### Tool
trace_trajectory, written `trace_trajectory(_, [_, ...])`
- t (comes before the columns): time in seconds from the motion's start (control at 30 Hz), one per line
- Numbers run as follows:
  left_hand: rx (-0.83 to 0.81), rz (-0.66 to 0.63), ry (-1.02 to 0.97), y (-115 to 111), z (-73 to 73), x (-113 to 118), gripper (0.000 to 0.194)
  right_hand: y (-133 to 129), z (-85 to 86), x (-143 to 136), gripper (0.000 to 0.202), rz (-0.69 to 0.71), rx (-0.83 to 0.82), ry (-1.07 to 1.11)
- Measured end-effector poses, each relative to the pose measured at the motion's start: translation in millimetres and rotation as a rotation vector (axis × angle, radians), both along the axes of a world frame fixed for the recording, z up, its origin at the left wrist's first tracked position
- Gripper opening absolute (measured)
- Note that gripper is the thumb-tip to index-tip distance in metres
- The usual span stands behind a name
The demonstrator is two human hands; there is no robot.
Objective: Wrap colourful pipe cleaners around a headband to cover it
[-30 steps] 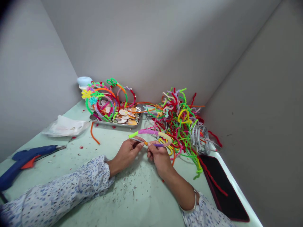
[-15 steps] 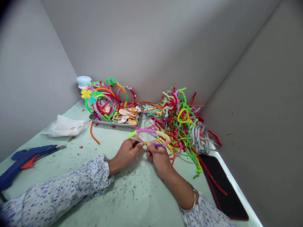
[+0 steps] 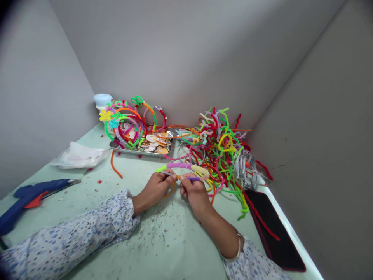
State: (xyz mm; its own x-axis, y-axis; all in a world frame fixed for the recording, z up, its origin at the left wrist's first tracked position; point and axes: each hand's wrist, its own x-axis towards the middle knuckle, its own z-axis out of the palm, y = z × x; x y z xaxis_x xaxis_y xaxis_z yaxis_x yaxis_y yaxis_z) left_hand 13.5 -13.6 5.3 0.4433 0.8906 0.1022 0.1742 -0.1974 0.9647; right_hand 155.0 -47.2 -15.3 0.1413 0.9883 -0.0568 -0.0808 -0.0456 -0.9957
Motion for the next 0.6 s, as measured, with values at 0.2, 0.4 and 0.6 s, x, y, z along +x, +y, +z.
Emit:
trace_trajectory(0.2, [-0.056,0.013,-0.072,2.6,-4.8,2.3,0.02,-0.3,-0.6,1.0,0.024,0.028,-0.005,-0.021])
trace_trajectory(0.4, [-0.104,-0.001,-0.148,5.3,-8.5,3.0,0.018,-0.9,0.4,0.5,0.024,0.033,-0.001,-0.052])
trace_trajectory(0.6, [-0.145,-0.038,-0.232,4.8,-11.0,3.9,0.018,-0.3,0.2,0.2,0.025,0.021,-0.016,-0.036])
